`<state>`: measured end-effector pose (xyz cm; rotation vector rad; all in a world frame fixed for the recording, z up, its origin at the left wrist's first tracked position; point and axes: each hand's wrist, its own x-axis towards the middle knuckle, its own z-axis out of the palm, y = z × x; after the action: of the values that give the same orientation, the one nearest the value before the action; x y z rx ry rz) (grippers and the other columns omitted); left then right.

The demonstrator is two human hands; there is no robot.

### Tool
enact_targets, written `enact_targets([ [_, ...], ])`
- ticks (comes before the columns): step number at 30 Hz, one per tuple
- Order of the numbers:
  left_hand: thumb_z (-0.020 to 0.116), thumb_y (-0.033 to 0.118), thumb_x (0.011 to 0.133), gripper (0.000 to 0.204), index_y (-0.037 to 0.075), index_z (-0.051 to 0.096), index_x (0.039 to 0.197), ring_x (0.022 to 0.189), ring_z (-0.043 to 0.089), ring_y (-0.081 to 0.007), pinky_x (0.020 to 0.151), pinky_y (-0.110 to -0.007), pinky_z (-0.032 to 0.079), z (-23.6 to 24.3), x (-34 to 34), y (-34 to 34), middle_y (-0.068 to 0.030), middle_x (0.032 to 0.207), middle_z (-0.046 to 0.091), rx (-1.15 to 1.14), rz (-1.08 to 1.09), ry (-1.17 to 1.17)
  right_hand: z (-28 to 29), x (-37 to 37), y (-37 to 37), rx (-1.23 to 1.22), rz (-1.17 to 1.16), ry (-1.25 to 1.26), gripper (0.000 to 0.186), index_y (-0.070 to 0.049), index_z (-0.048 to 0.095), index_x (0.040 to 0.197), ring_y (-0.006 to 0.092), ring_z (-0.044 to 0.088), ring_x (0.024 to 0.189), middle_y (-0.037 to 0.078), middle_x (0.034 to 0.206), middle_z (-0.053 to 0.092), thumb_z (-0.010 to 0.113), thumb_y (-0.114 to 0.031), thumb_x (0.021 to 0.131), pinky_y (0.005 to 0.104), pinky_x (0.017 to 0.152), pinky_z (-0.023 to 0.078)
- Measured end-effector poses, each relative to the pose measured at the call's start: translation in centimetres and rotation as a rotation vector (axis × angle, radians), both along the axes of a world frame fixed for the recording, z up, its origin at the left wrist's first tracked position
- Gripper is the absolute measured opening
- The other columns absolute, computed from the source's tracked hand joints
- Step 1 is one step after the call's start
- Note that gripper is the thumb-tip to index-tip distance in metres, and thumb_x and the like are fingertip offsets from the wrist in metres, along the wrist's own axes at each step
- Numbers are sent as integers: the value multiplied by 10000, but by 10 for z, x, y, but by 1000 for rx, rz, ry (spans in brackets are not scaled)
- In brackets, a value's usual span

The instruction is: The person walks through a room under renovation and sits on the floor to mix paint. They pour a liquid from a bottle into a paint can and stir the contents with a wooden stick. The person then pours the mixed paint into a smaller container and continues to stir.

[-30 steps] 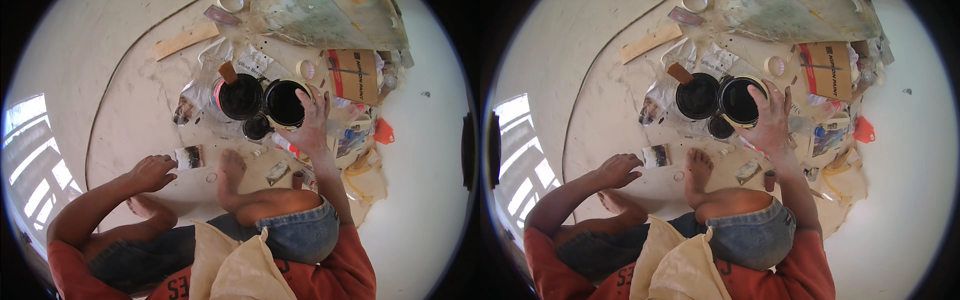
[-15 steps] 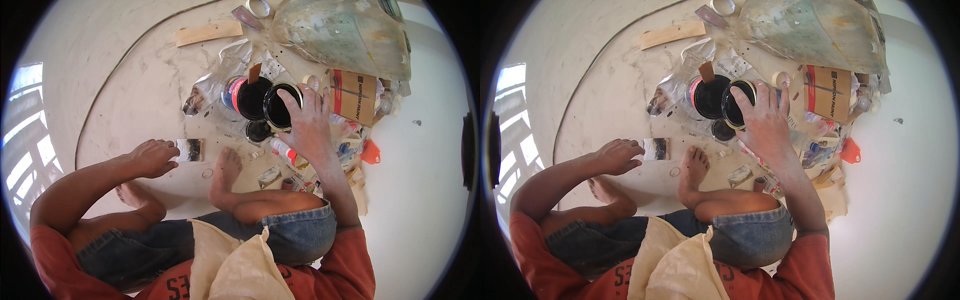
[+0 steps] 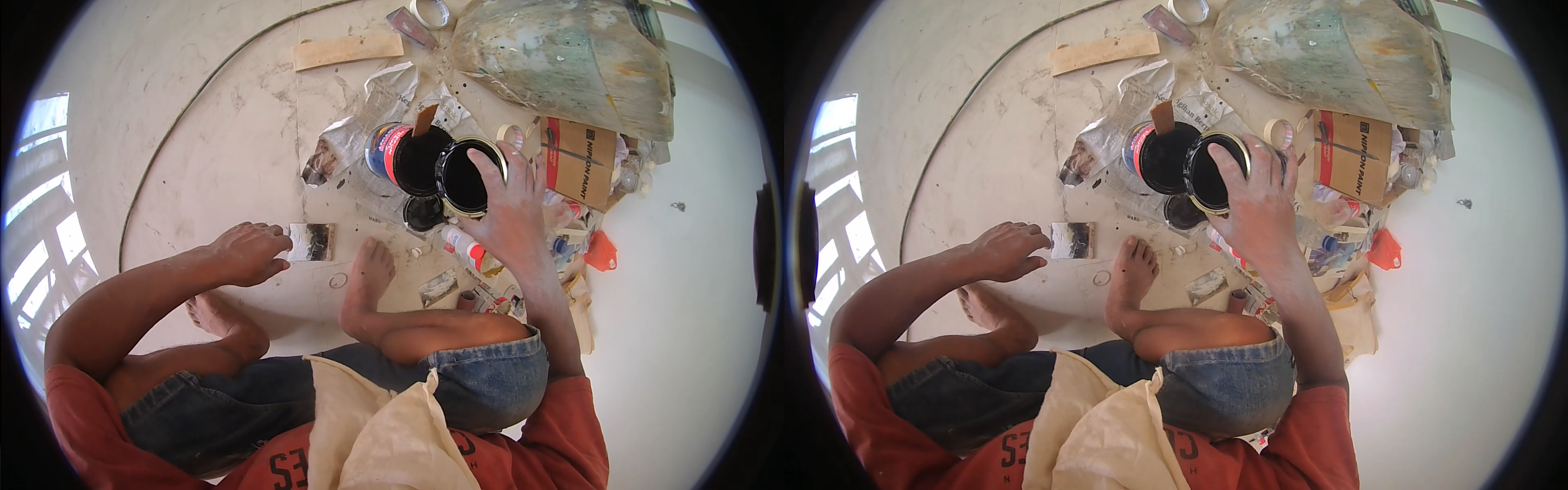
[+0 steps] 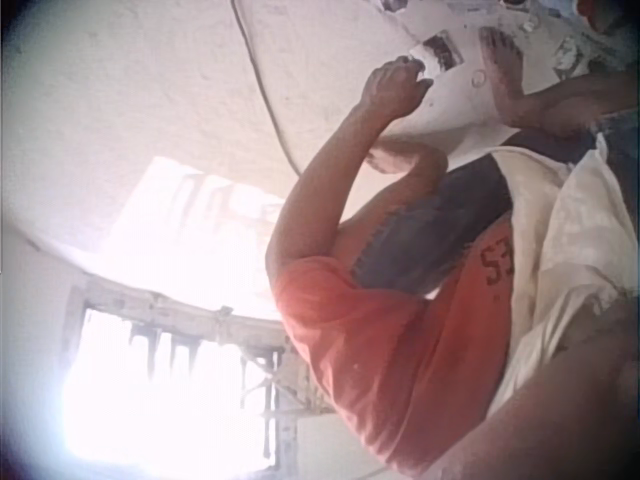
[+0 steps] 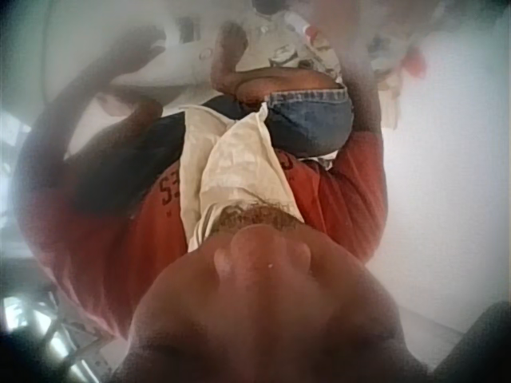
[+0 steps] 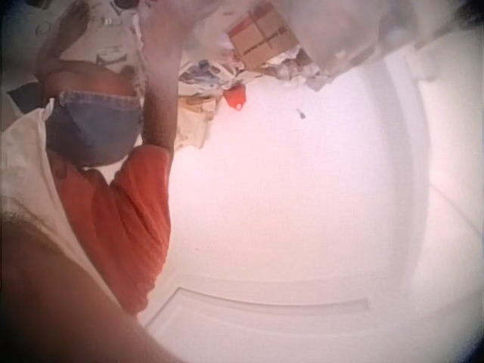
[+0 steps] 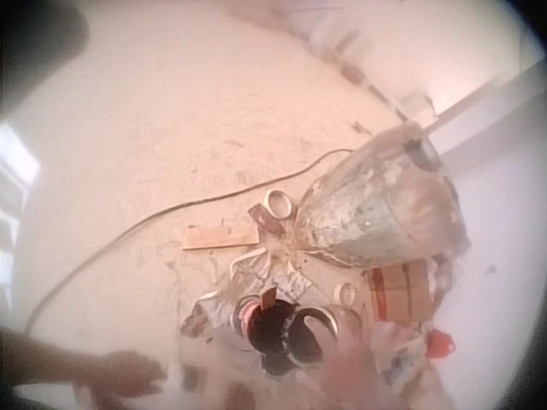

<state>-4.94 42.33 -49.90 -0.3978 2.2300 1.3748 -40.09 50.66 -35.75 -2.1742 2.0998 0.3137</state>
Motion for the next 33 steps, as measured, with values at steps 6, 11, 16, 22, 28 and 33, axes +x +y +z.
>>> enact_targets([
  [6, 628, 263, 925, 295, 59, 631, 1137, 1067, 610, -334, 917, -457, 474, 1, -1, -1, -154, 1083, 639, 2, -15, -37, -25, -26, 39, -222, -40, -197, 957, -171, 375, 1433, 405, 417, 1299, 220, 1394, 404, 891, -301, 638, 573, 1098, 312],
  [11, 623, 268, 927, 304, 67, 632, 1155, 1074, 606, -331, 926, -455, 474, 2, 2, 0, -149, 1099, 636, 6, -19, -66, -54, -30, 69, -459, -124, -413, 1058, -76, 285, 1465, 373, 407, 1313, 238, 1417, 379, 923, -179, 628, 470, 1082, 379],
  [16, 617, 274, 927, 304, 73, 633, 1155, 1080, 603, -330, 944, -447, 471, 0, 1, 0, -146, 1122, 632, -16, -32, -90, -92, -23, 94, -657, -561, -757, 1045, -48, 230, 1476, 284, 427, 1304, 178, 1397, 390, 897, -152, 678, 414, 1083, 389],
  [22, 626, 263, 921, 303, 69, 632, 1153, 1070, 604, -338, 941, -445, 471, -3, 0, 2, -150, 1115, 633, -31, -16, -50, -123, -32, 63, -782, -761, -947, 1003, -4, 257, 1454, 264, 448, 1274, 170, 1382, 394, 888, -141, 686, 384, 1092, 375],
  [28, 651, 224, 907, 292, 61, 637, 1149, 1048, 611, -344, 926, -442, 475, 3, -7, 3, -148, 1107, 634, 11, 9, -72, -164, -38, 45, -791, -836, -714, 1031, -6, 255, 1451, 277, 425, 1292, 185, 1370, 398, 895, -150, 656, 379, 1112, 339],
  [33, 651, 225, 911, 296, 57, 639, 1154, 1075, 604, -335, 935, -439, 469, 8, -11, 5, -135, 1125, 638, 20, 0, -130, -137, -43, 75, -592, -756, -660, 924, 21, 227, 1486, 365, 349, 1404, 281, 1531, 278, 731, -116, 725, 402, 1138, 313],
])
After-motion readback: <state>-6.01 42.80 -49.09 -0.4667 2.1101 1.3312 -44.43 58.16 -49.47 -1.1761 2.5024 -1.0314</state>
